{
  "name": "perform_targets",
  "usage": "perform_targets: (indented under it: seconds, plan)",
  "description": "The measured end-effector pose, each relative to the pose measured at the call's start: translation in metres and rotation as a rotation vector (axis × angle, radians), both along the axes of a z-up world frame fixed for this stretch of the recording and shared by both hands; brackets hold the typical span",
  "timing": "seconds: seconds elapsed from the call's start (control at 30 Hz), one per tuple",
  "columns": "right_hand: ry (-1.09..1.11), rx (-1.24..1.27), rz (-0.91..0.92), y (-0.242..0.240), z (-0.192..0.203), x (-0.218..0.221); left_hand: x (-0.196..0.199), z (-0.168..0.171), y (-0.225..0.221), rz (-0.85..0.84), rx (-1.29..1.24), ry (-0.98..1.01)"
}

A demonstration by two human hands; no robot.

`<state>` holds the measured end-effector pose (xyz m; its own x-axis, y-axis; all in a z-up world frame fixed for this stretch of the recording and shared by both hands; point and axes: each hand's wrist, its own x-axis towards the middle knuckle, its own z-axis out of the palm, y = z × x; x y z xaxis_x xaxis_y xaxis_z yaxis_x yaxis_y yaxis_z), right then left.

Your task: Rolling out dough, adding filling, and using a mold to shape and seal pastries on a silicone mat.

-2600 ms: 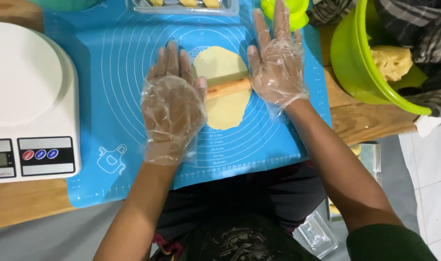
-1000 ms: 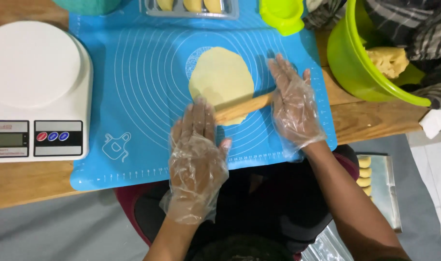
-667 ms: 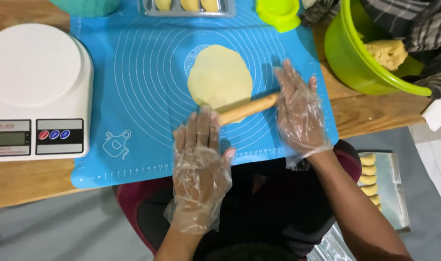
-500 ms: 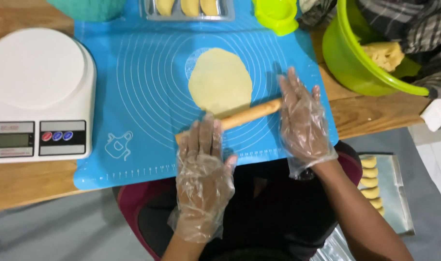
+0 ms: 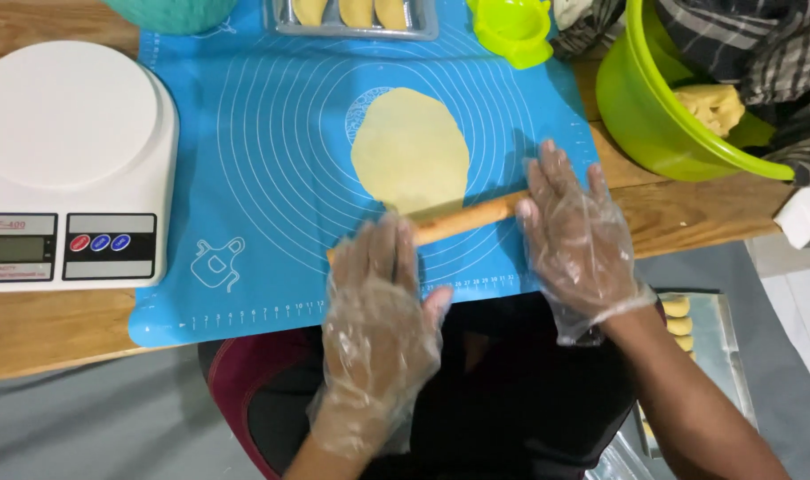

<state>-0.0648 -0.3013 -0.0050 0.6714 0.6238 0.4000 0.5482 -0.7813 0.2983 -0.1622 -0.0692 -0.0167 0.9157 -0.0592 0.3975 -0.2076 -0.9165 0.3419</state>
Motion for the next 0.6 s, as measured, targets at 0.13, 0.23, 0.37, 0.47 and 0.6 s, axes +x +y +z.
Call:
perform_targets:
  seconds: [0.13, 0.23, 0.37, 0.47, 0.6]
  plan:
    - [0.241, 0.082, 0.018, 0.002, -0.007, 0.032, 0.045, -0.005, 0.014, 0.005, 0.185, 0.068]
    - [0.302, 0.083, -0.002, 0.021, -0.002, 0.060, 0.086, 0.004, 0.022, 0.005, 0.169, 0.137]
    - [0.559, 0.122, -0.381, 0.053, 0.018, 0.088, 0.130, -0.006, 0.031, -0.002, 0.191, 0.146]
    - [0.261, 0.125, -0.240, 0.026, -0.020, 0.114, 0.159, -0.003, 0.034, -0.019, 0.189, 0.281]
    - [0.327, 0.236, -0.262, 0.036, -0.017, 0.141, 0.185, 0.012, 0.039, -0.033, 0.219, 0.161]
